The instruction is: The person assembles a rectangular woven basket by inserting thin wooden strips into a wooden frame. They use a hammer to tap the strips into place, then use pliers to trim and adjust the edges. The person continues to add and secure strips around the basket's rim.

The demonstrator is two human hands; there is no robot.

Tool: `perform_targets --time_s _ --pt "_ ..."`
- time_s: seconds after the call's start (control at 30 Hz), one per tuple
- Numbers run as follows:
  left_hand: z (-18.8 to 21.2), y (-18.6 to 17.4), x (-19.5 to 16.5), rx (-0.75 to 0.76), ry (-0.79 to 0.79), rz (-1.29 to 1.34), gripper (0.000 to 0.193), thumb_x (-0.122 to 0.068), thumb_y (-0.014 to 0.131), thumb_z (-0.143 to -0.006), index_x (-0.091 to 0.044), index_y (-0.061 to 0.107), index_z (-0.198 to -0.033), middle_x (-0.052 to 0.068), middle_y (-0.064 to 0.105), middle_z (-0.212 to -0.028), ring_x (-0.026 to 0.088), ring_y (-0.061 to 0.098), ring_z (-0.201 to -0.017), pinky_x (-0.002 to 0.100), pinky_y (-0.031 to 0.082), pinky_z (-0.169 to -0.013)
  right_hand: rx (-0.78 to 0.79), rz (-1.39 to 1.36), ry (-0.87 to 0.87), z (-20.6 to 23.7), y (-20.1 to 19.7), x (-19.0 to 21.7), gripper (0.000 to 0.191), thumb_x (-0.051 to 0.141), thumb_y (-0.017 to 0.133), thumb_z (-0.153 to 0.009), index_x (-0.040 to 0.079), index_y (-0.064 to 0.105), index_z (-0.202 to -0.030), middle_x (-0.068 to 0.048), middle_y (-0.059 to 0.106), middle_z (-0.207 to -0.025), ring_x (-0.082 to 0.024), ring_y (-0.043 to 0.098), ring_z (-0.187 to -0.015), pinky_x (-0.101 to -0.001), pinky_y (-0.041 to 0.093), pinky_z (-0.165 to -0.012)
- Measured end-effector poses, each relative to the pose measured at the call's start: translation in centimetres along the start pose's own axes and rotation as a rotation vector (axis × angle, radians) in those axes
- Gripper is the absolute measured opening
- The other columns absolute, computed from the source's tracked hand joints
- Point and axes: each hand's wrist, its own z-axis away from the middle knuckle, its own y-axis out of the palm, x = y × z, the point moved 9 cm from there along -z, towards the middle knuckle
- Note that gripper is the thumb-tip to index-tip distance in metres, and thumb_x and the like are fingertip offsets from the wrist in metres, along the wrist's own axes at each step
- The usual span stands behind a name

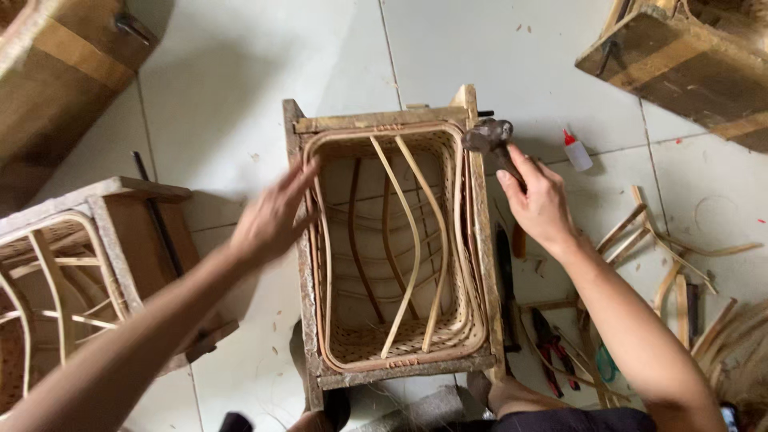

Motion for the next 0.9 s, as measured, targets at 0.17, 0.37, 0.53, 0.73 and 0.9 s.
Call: perform_targets --time_s 0.17,0.37,0.53,0.73,0.9 --pt "8.9 5.9 0.5 -0.115 0.129 0.536 0.1 -0.032 0.074 -0.085 -0.019 0.012 -0.163 0.015 0.033 -0.162 0.038 0.044 -0.141 0.053 0.051 -0.101 -0.088 0.04 -0.078 -1.7 -0.8 1.6 0.041 0.007 0.067 -0.103 -0.006 0.058 -0.14 -0.024 0.069 -0.1 -0.039 0.069 -0.084 -0.0468 0.055 -0.075" --pt "9.7 11.5 1.5 -0.199 0.061 1.201 0.102 -0.02 0.074 -0.083 -0.018 0.008 -0.162 0.011 0.016 -0.169 0.03 0.028 -0.151 0.051 0.046 -0.112 -0.068 0.091 -0.238 -5.0 0.3 5.9 0.041 0.007 0.065 -0.106 -0.006 0.057 -0.144 -0.024 0.069 -0.108 -0.035 0.069 -0.091 -0.0421 0.057 -0.077" --pt "9.5 12.2 2.2 -0.207 0.031 1.261 0.099 -0.013 0.073 -0.087 -0.015 0.01 -0.163 0.01 0.015 -0.171 0.027 0.029 -0.153 0.041 0.036 -0.119 0.17 -0.111 -0.168 -8.0 7.7 10.5 0.039 0.003 0.057 -0.108 0.003 0.055 -0.146 -0.015 0.068 -0.083 -0.014 0.053 -0.047 -0.0221 0.041 -0.041" --pt "9.5 11.2 1.8 -0.262 0.154 1.293 0.095 -0.009 0.072 -0.09 -0.009 0.013 -0.164 0.013 0.019 -0.172 0.024 0.027 -0.155 0.037 0.031 -0.122 0.16 -0.175 -0.418 -10.8 14.6 16.7 0.052 -0.002 0.059 -0.104 0.0 0.045 -0.154 -0.019 0.065 -0.091 -0.015 0.053 -0.055 -0.0216 0.047 -0.042" --pt "9.3 11.9 2.3 -0.238 0.106 1.339 0.096 -0.007 0.073 -0.088 -0.009 0.012 -0.163 0.012 0.022 -0.17 0.022 0.029 -0.153 0.036 0.032 -0.12 0.184 -0.13 -0.374 -10.9 15.4 15.3 0.055 0.002 0.064 -0.104 0.002 0.043 -0.155 -0.014 0.061 -0.082 -0.018 0.05 -0.054 -0.0266 0.044 -0.043"
